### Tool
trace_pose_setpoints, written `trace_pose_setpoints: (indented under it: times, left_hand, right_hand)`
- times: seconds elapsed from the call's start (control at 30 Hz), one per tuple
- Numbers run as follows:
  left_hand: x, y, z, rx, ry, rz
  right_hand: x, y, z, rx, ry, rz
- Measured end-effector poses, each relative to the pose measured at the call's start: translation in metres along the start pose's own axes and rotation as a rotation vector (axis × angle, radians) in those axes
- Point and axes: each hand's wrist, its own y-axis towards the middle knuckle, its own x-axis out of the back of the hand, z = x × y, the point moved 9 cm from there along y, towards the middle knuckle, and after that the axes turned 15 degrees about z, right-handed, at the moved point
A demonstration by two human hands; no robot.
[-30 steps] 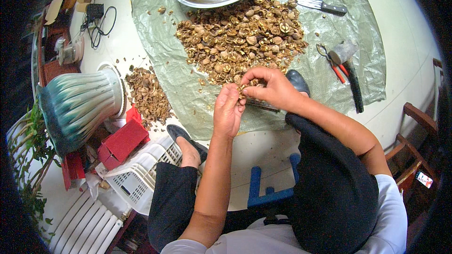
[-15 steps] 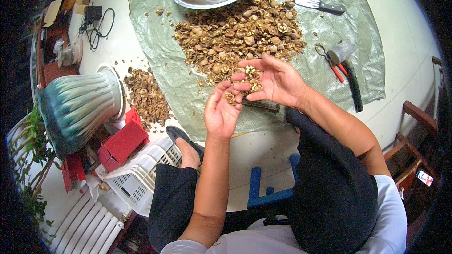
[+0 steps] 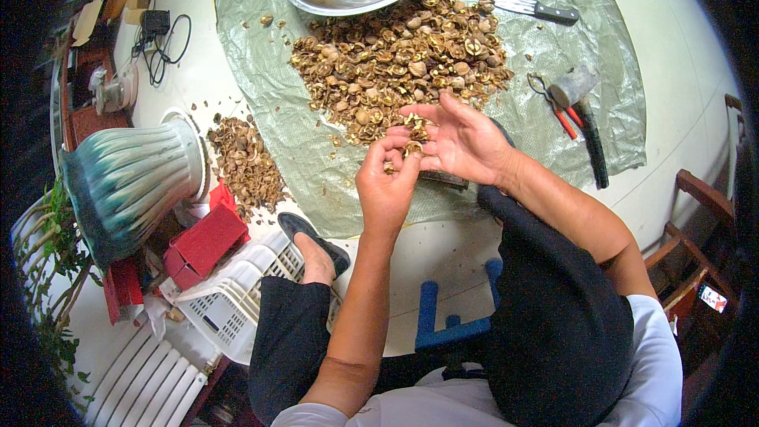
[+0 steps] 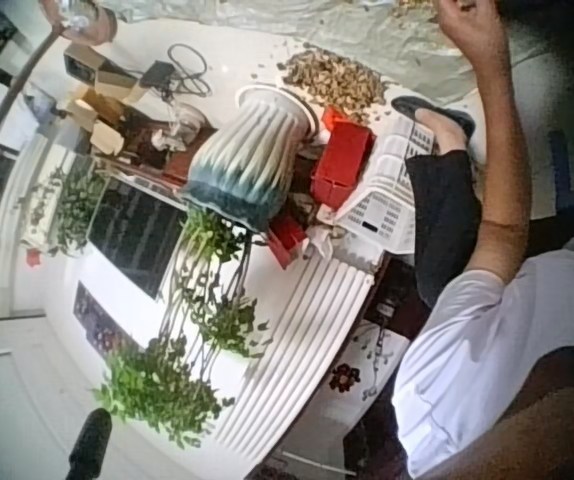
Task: The person picks up walnuts from a pile on a plastic sheet, breaks them open by hand, and removes the nutmeat into a metal bowl.
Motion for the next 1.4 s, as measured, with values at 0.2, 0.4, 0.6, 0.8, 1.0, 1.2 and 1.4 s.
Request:
trace_pose_setpoints:
  times: [0.2, 0.4, 0.6, 0.8, 1.0, 1.2, 1.4]
  left_hand:
    - [0.01, -0.003, 0.028, 0.121, -0.464, -0.048]
    - [0.01, -0.001, 0.031, 0.087, -0.624, -0.012]
    - [0.016, -0.004, 0.021, 0.032, -0.426, -0.051]
    - [0.005, -0.004, -0.003, -0.011, -0.097, 0.028]
    - [0.005, -0.004, -0.006, -0.034, -0.059, 0.079]
    - [0.006, -0.005, -0.013, -0.075, -0.002, 0.015]
    - [0.012, -0.006, -0.01, -0.114, 0.025, -0.027]
  right_hand:
    - [0.002, 0.0, 0.001, -0.019, -0.009, -0.004]
    - [0.011, -0.005, 0.007, 0.009, -0.203, -0.116]
    - [0.026, -0.016, 0.009, -0.124, -0.466, -0.301]
    - [0.01, -0.008, 0.002, -0.131, -0.56, -0.214]
    - [0.011, -0.01, 0.002, -0.156, -0.579, -0.234]
    - [0.012, -0.01, 0.003, -0.142, -0.718, -0.26]
    - [-0.002, -0.009, 0.007, -0.145, -0.799, -0.264]
